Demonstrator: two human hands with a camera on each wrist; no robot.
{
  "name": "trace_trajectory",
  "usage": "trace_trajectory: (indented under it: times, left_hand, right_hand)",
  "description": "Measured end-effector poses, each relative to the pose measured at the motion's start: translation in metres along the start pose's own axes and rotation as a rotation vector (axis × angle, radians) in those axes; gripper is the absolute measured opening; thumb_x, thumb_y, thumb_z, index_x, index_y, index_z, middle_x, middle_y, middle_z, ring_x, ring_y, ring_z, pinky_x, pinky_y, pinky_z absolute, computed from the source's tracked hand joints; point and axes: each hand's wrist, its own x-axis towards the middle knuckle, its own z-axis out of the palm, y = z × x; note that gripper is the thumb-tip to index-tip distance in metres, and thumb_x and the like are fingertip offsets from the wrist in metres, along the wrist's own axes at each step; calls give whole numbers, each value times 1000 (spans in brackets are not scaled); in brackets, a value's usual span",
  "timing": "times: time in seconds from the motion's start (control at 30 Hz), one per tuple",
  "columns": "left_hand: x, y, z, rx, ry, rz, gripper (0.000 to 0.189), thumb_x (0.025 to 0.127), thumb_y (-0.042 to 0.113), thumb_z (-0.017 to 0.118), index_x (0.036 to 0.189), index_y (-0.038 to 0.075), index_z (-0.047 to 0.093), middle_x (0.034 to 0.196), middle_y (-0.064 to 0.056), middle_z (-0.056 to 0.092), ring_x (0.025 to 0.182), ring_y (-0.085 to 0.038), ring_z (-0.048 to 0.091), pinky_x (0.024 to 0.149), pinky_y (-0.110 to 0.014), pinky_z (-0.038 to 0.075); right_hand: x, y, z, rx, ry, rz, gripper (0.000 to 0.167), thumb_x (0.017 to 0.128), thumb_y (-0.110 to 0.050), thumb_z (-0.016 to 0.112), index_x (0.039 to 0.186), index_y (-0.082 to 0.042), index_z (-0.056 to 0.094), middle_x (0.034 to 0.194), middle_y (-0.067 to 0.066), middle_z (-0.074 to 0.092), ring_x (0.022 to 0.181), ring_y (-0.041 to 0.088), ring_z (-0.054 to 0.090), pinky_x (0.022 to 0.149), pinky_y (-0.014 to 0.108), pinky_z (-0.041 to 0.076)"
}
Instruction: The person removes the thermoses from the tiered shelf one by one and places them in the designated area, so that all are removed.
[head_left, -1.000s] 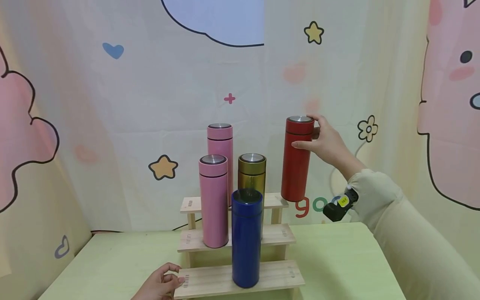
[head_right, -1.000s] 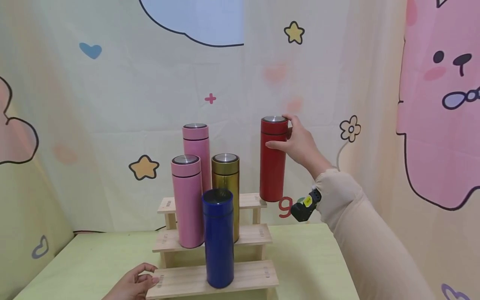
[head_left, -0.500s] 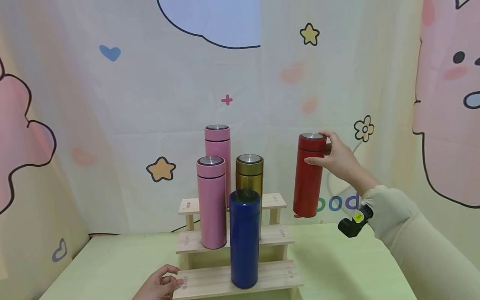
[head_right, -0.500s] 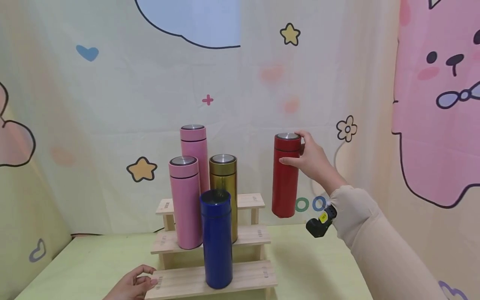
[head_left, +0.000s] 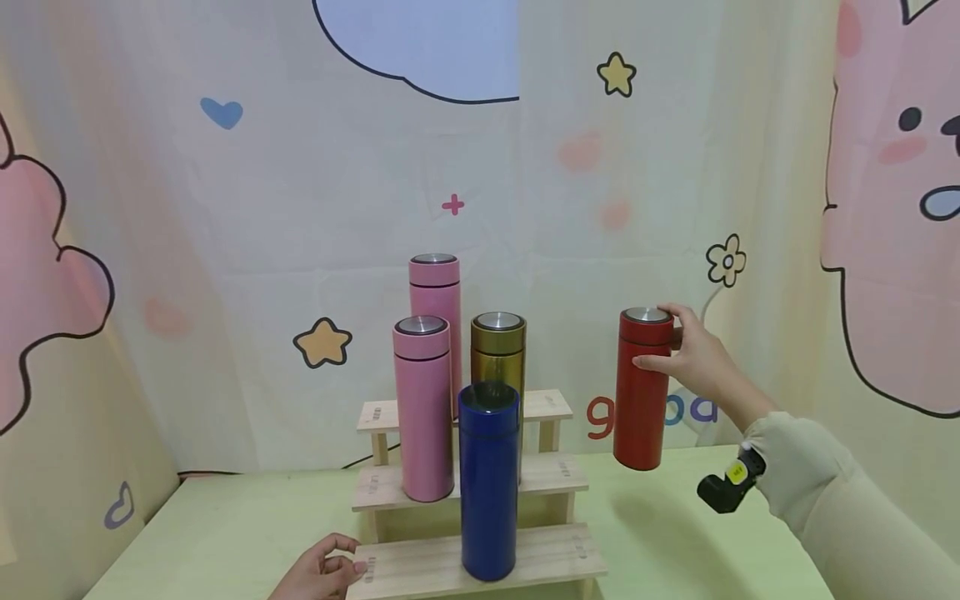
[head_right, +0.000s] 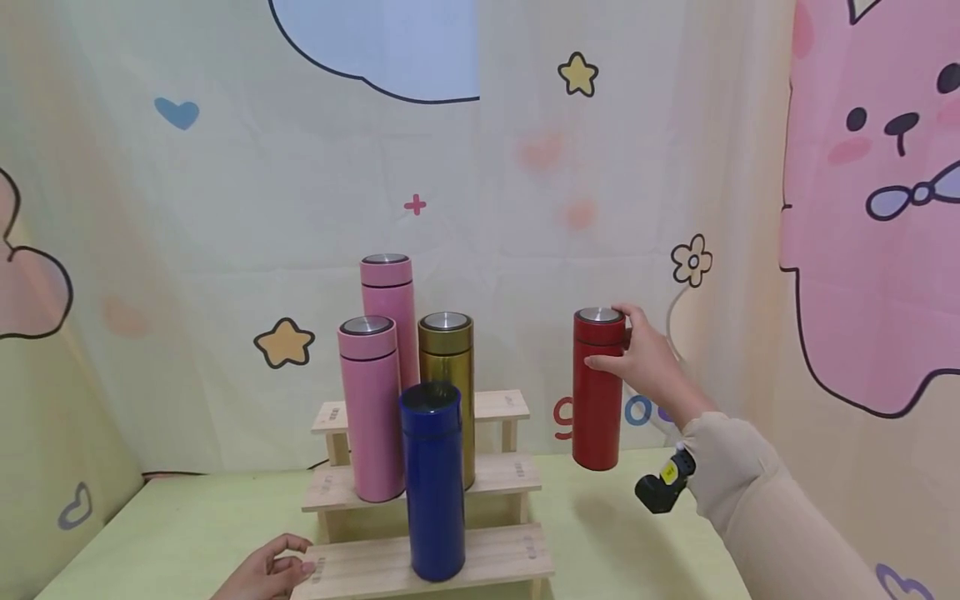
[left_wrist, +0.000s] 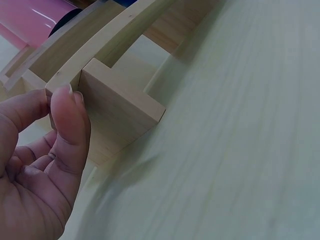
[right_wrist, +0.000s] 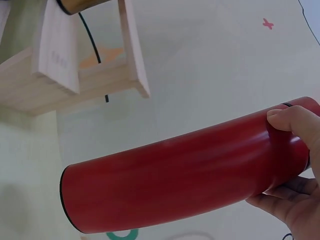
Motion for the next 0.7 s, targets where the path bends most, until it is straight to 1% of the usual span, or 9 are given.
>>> trace_trajectory:
  times: [0.2, 0.4, 0.53, 0.7]
  left_hand:
    - [0, 0, 0, 3, 3, 4, 50, 87, 29, 71, 115, -5, 46, 68, 4, 55, 54, -5, 44, 51, -19, 38]
    - [1, 0, 0, -2, 6, 1, 49, 87, 29, 71, 114, -4, 46, 68, 4, 54, 54, -4, 44, 51, -18, 38]
    - [2, -2, 0, 16, 29, -12, 50, 87, 29, 72, 114, -3, 47, 67, 5, 51, 55, -6, 43, 52, -19, 37]
    - [3, -3, 0, 36, 62, -27, 49, 87, 28, 71, 115, -4, 47, 65, 4, 47, 57, -8, 41, 52, -21, 37]
  right_hand:
    - [-7, 22, 6, 10, 2, 23, 92, 88, -26, 70, 152, -6, 6, 136, 30, 44, 122, 46, 47, 95, 61, 46]
    - [-12, 41, 9, 10, 8, 22, 87, 88, -24, 69, 150, -4, 11, 133, 31, 46, 119, 47, 49, 92, 59, 49]
    - [-16, 53, 12, 9, 11, 18, 84, 88, -23, 70, 148, -3, 15, 131, 31, 48, 116, 46, 50, 89, 56, 52]
    - [-20, 64, 14, -13, 22, 25, 88, 87, -24, 71, 149, 0, 13, 128, 32, 50, 113, 44, 52, 88, 54, 51]
